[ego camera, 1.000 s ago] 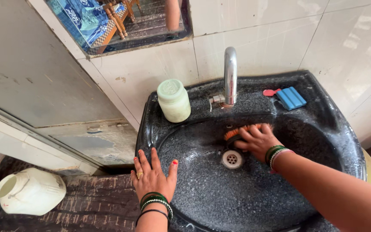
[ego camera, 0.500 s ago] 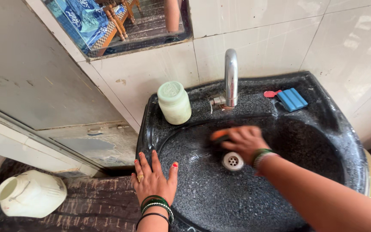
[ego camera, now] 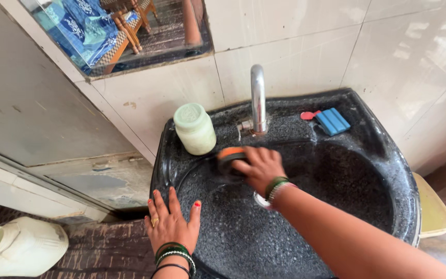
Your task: The person scrubs a black granite sink using a brush and a blue sponge, rinsing the tools under running water. They clean the basin, faucet, and surrounding tiled wall, then place the sponge into a nearby bucket.
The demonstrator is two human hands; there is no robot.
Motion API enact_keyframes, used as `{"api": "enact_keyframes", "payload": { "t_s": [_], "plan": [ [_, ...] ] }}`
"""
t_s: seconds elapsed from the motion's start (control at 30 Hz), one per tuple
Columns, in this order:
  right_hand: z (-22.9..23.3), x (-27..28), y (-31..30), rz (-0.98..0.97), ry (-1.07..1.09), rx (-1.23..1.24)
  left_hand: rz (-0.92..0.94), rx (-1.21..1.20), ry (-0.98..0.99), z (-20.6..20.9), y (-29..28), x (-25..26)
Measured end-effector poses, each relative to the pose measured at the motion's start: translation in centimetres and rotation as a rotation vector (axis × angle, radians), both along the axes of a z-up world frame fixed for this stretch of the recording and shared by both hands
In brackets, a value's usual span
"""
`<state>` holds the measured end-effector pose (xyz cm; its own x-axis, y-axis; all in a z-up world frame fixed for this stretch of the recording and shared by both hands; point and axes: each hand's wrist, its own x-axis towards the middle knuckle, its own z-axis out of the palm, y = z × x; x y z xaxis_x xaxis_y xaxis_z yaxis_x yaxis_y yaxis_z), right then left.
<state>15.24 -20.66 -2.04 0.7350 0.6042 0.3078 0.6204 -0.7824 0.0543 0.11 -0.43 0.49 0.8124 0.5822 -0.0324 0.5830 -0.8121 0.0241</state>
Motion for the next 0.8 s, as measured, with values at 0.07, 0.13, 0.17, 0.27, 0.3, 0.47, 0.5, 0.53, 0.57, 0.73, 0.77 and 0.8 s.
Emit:
{"api": "enact_keyframes", "payload": {
  "t_s": [0.07, 0.13, 0.17, 0.27, 0.3, 0.47, 0.5, 0.53, 0.57, 0.73, 0.77, 0.8],
  "plan": [
    [0.5, -0.6, -2.3, -0.172, 0.211, 0.056, -0.007, 0.002, -0.021, 0.0, 0.4, 0.0],
    [0.2, -1.3, -5.0, -0.347, 0.225, 0.104, 0.005, 0.016, -0.001, -0.3, 0.2, -0.3],
    [0.1, -1.6, -6.0, -0.396, 0.2, 0.186, 0.011, 0.026, 0.001, -0.2, 0.2, -0.1],
    [0.3, -2.0, -7.9, -0.527, 0.124, 0.416, 0.014, 0.024, 0.007, -0.2, 0.3, -0.1],
    [0.6, -1.9, -7.6, -0.559, 0.092, 0.481, 0.018, 0.029, 0.014, -0.1, 0.3, 0.0],
    [3.5, -1.2, -2.4, -0.608, 0.287, 0.36, 0.024, 0.047, 0.026, -0.3, 0.4, 0.3],
    [4.0, -1.3, -1.2, -0.565, 0.343, 0.32, 0.025, 0.053, 0.03, -0.4, 0.4, 0.2],
    [4.5, -1.3, -0.7, -0.521, 0.398, 0.28, 0.026, 0.059, 0.034, -0.4, 0.4, 0.1],
    [5.0, -1.1, -1.0, -0.511, 0.391, 0.23, 0.02, 0.064, 0.038, -0.4, 0.3, 0.2],
    [6.8, -0.4, -3.2, -0.679, 0.446, 0.257, 0.048, 0.013, 0.154, -0.4, 0.3, 0.4],
    [7.0, -0.3, -2.8, -0.712, 0.483, 0.277, 0.044, 0.027, 0.134, -0.3, 0.6, 0.5],
    [7.2, -0.3, -2.2, -0.744, 0.521, 0.297, 0.044, 0.042, 0.134, -0.2, 0.8, 0.6]
  ]
}}
